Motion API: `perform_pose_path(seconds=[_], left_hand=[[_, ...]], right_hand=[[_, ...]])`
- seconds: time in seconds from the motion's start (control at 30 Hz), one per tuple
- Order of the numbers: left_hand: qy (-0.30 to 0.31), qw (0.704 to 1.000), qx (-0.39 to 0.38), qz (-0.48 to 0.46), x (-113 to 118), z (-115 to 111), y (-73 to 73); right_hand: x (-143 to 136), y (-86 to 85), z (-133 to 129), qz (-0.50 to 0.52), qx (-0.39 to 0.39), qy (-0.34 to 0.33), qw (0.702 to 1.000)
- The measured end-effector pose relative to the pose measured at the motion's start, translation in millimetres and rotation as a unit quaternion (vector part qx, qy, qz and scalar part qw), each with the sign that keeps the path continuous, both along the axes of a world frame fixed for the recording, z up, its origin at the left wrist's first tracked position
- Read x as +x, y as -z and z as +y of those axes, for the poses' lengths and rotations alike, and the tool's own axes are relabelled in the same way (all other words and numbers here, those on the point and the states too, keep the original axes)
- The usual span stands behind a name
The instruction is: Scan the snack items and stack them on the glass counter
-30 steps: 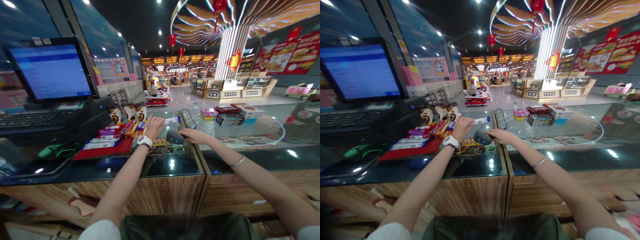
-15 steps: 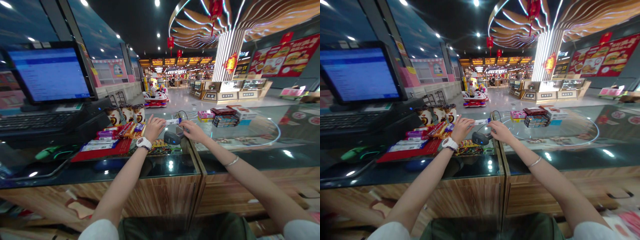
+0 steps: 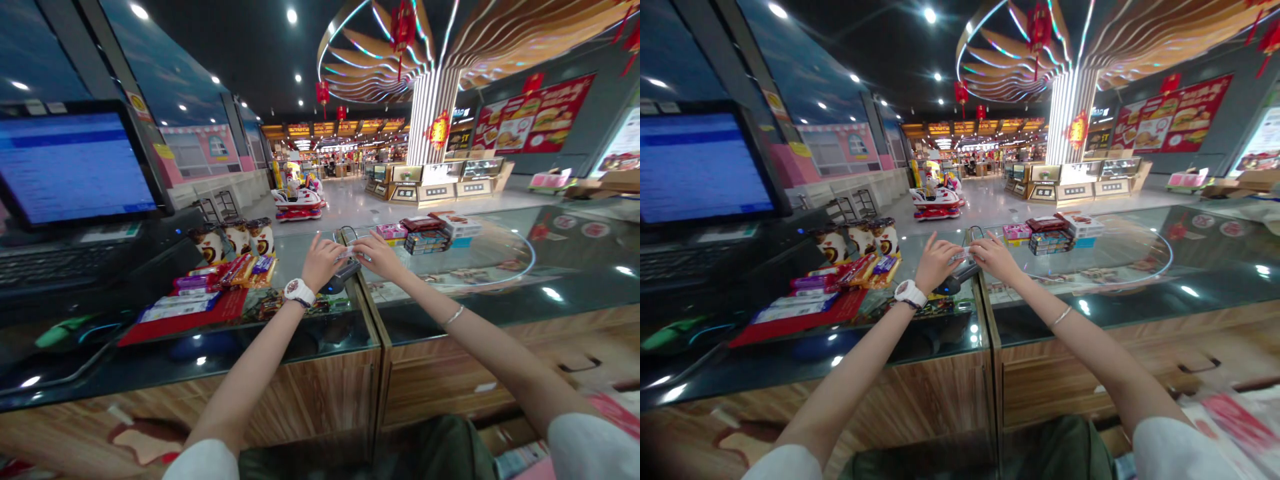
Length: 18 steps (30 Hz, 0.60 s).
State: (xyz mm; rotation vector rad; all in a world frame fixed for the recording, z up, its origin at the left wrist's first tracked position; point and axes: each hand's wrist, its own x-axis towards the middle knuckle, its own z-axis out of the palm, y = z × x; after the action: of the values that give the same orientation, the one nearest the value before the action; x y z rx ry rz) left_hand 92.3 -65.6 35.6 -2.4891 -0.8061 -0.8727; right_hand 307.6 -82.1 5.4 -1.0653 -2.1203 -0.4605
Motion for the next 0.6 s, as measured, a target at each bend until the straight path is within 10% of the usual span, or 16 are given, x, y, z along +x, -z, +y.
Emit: perform_pose_path(seconds=[0.6], left_hand=[[-0.030,0.998,-0.043,-0.034,144.5,16.5,37.4]], right_hand=[[118.5,10.4,18.7,-0.017,-0.086,0.152,0.984]])
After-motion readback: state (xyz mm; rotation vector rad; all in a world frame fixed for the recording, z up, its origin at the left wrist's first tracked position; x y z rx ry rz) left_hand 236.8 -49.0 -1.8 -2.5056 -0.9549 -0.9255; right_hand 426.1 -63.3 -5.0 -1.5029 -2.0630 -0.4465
